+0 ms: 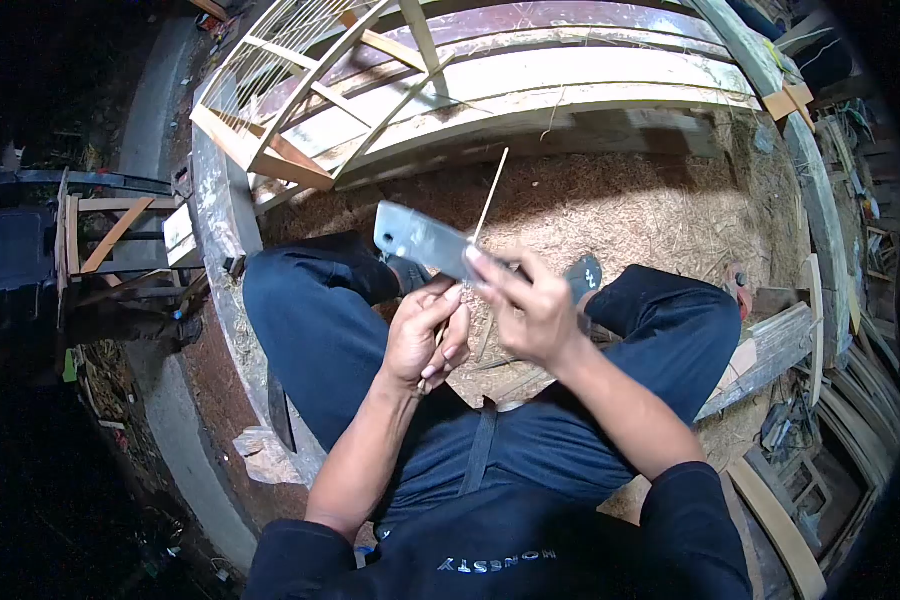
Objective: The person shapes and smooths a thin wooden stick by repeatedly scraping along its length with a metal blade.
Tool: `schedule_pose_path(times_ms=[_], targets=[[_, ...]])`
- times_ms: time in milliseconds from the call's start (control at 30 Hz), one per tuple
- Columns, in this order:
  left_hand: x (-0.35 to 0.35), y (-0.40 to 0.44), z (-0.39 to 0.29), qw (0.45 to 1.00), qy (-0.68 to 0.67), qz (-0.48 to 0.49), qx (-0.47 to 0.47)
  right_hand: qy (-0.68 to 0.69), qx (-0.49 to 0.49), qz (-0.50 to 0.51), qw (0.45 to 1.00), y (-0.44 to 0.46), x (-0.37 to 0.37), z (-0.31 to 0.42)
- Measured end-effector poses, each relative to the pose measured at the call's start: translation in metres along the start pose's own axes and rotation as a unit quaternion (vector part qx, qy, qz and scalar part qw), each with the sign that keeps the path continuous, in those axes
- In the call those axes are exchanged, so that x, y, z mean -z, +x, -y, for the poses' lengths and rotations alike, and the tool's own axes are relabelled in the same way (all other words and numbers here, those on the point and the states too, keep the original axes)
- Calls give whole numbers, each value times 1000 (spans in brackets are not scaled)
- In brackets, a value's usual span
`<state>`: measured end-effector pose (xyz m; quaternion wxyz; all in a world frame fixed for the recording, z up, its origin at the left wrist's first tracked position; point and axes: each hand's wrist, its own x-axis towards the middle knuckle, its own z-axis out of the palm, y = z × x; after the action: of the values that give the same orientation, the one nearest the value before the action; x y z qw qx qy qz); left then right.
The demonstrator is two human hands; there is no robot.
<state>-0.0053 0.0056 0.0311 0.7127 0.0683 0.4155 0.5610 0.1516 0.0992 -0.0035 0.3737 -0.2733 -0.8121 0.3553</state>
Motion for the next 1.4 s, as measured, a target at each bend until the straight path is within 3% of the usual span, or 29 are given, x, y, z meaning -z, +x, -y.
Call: schedule_pose_path(times_ms=[133, 300, 367, 433, 500, 567, 633, 733, 767, 833, 1033, 1100, 1167, 1233, 1267, 1400], targets=[[-6, -6, 0, 999, 6, 39, -18, -19, -51, -79, 995, 11, 6, -21], [-8, -2, -3, 999, 36, 3, 10, 39, -1, -55, 998, 2, 2, -5], [-11, -3, 0, 1000, 10, 14, -12, 4, -77, -57, 995, 7, 6, -23], [-10, 0, 2, 1000, -3, 11, -12, -9, -80, -46, 996, 6, 7, -17], [-4, 2, 4, 999, 30, 11, -24, 22, 16, -33, 999, -4, 1, -2], [-3, 3, 3, 999, 40, -6, -1, -12, -48, 0, 999, 1, 6, -3], [-12, 0, 2, 999, 23, -6, -26, -10, -72, -53, 996, 11, 6, -21], [-6, 2, 3, 998, 53, -14, -4, 5, -37, 10, 999, 1, 8, 2], [-5, 1, 4, 998, 53, -16, -7, 25, 5, -25, 999, 1, 5, 2], [-6, -2, 6, 999, 43, -24, -24, -19, -73, 9, 997, 2, 11, -7], [-3, -3, 1, 997, 69, -31, -14, 29, -6, -18, 999, 0, 7, 0], [-6, -5, 3, 997, 62, -41, -32, -1, -104, 4, 995, 1, 10, -11], [-7, -4, 3, 998, 50, -20, -34, -21, -58, -42, 997, 4, 13, -18], [-3, -3, 3, 997, 62, -40, -11, 9, -36, 16, 999, 0, 13, 5], [-2, -3, 4, 996, 71, -39, -26, 30, -13, -8, 999, -4, 7, 4], [-7, -4, 3, 999, 15, -45, -23, -20, -78, -25, 996, 8, 15, -18]])
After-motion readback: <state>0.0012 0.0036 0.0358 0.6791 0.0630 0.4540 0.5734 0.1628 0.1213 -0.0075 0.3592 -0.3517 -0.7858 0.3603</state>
